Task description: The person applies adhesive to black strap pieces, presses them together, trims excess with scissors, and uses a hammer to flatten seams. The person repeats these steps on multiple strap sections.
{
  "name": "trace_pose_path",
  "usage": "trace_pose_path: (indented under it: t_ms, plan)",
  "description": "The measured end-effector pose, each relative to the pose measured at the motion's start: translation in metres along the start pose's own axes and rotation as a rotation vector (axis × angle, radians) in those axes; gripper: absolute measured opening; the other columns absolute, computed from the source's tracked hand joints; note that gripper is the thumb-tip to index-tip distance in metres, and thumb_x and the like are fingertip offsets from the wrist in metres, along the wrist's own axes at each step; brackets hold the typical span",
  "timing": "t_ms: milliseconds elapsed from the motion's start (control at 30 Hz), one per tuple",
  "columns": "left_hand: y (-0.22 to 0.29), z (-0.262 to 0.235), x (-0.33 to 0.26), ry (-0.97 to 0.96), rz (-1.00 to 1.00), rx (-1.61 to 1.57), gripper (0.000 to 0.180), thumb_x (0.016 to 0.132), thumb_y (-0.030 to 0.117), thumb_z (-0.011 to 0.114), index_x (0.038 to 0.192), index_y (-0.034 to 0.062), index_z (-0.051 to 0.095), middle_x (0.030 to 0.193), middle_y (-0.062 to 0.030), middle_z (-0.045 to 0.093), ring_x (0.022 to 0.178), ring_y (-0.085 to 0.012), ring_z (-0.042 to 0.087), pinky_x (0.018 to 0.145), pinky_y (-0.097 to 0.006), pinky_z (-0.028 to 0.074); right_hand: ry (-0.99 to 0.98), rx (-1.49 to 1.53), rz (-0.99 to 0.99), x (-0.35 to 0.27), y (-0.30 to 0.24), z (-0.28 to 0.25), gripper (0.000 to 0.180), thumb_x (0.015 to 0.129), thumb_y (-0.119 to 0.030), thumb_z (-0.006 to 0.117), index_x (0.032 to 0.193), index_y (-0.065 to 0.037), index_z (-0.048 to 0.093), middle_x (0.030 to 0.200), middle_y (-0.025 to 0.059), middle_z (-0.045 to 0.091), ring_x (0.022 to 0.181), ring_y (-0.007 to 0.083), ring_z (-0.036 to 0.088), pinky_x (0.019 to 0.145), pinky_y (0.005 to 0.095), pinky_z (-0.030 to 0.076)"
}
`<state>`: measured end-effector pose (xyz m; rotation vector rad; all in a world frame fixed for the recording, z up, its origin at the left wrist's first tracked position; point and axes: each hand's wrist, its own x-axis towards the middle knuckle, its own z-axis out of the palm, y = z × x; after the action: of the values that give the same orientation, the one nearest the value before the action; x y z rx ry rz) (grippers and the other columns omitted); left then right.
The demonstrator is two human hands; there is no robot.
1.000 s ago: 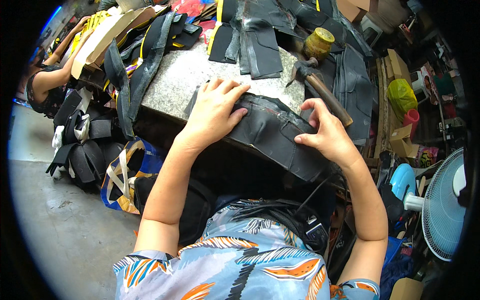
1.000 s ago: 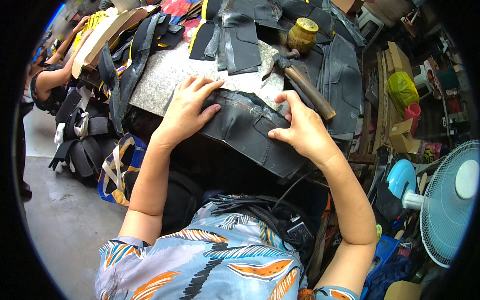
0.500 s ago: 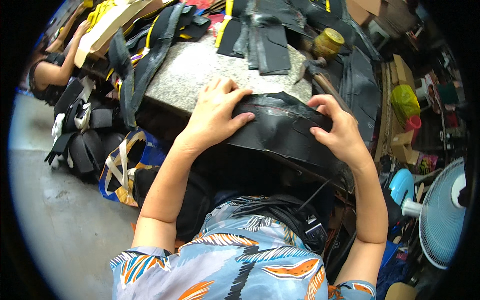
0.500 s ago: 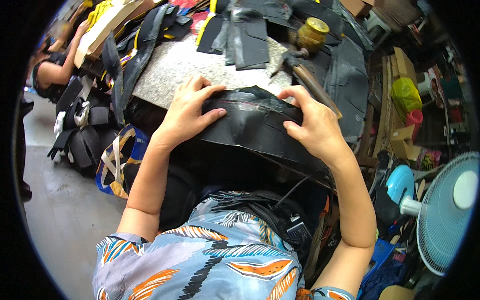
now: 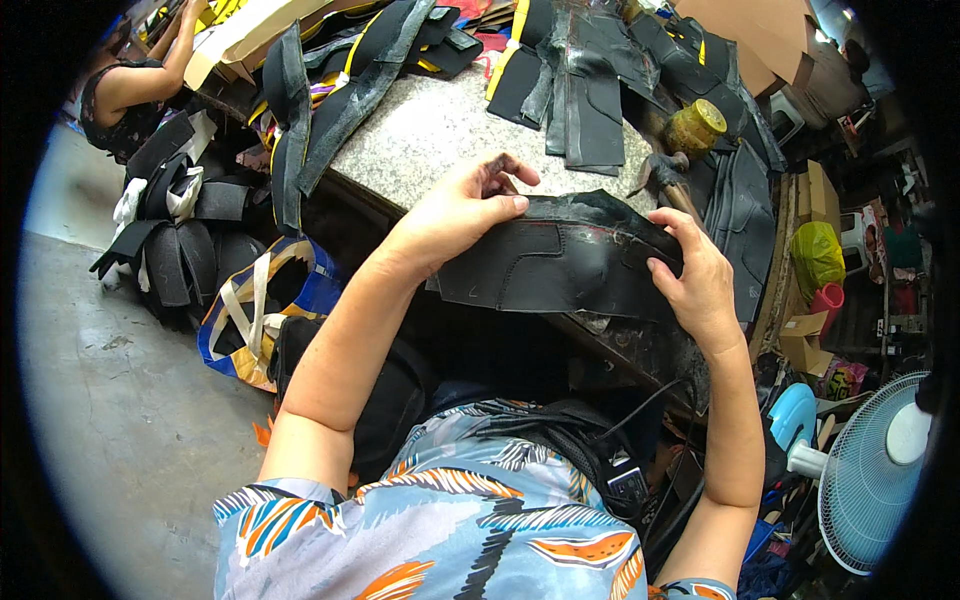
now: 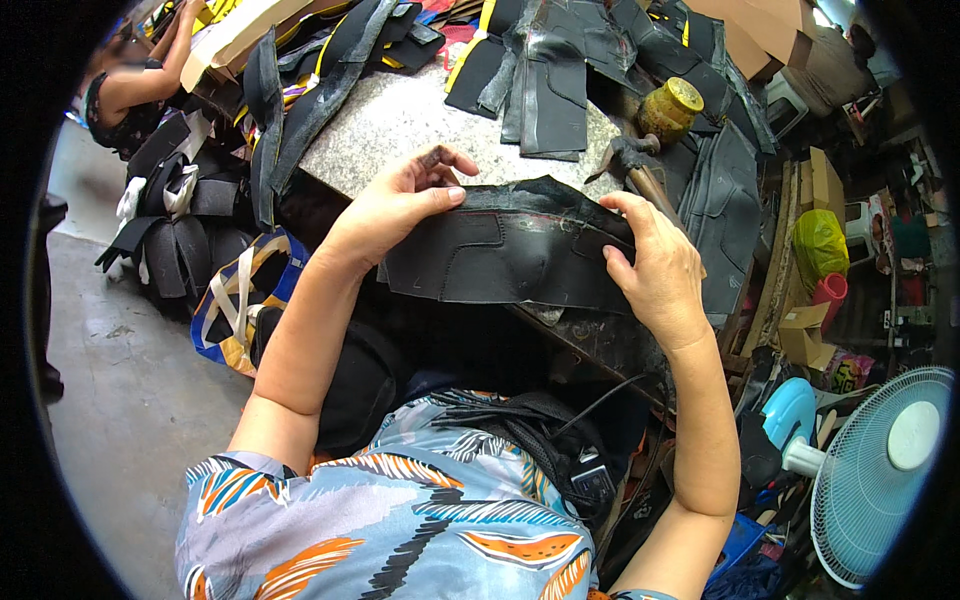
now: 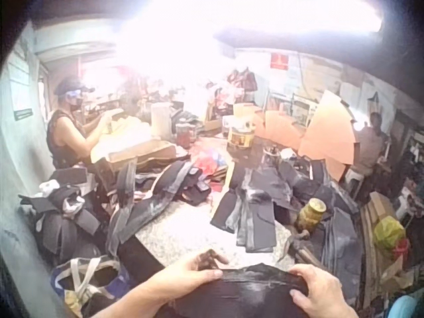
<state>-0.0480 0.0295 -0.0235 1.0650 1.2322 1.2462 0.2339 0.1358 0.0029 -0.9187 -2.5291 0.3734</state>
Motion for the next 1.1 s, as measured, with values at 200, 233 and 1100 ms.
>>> trace_pose_path:
  t_ms: [200, 233, 1100]
  plan:
    - [0.002, -0.008, 0.003, -0.034, 0.021, 0.099, 0.028, 0.093, 0.01, 0.06, 0.121, 0.0061, 0.062, 0.092, 0.0038, 0.054, 0.087, -0.0044, 0.05, 0.087, -0.02, 0.041, -0.005, -0.027, 0.008, 0.0, 0.0, 0.0, 0.057, 0.076, -0.001, 0.074, 0.127, -0.016, 0.056, 0.111, 0.0117, 0.069, 0.104, 0.0337, 0.067, 0.089, 0.0417, 0.052]
    - [0.001, -0.011, 0.004, -0.019, 0.029, 0.13, 0.028, 0.093, 0.009, 0.06, 0.121, 0.0061, 0.062, 0.093, 0.0037, 0.054, 0.087, -0.0045, 0.05, 0.087, -0.02, 0.041, -0.003, -0.023, 0.006, 0.0, 0.0, 0.0, 0.057, 0.076, -0.001, 0.074, 0.128, -0.015, 0.056, 0.112, 0.0119, 0.068, 0.105, 0.0336, 0.066, 0.089, 0.0417, 0.052]
    - [0.021, 0.139, 0.261, -0.02, 0.613, 0.934, 0.062, 0.084, 0.021, 0.065, 0.143, 0.01, 0.05, 0.146, -0.03, 0.044, 0.13, -0.0469, 0.049, 0.11, -0.05, 0.041, 0.354, 0.527, 0.476, 0.138, 0.168, 0.032, 0.123, 0.076, -0.016, 0.085, 0.16, -0.003, -0.004, 0.131, 0.0145, 0.067, 0.121, 0.0256, 0.064, 0.105, 0.0359, 0.047]
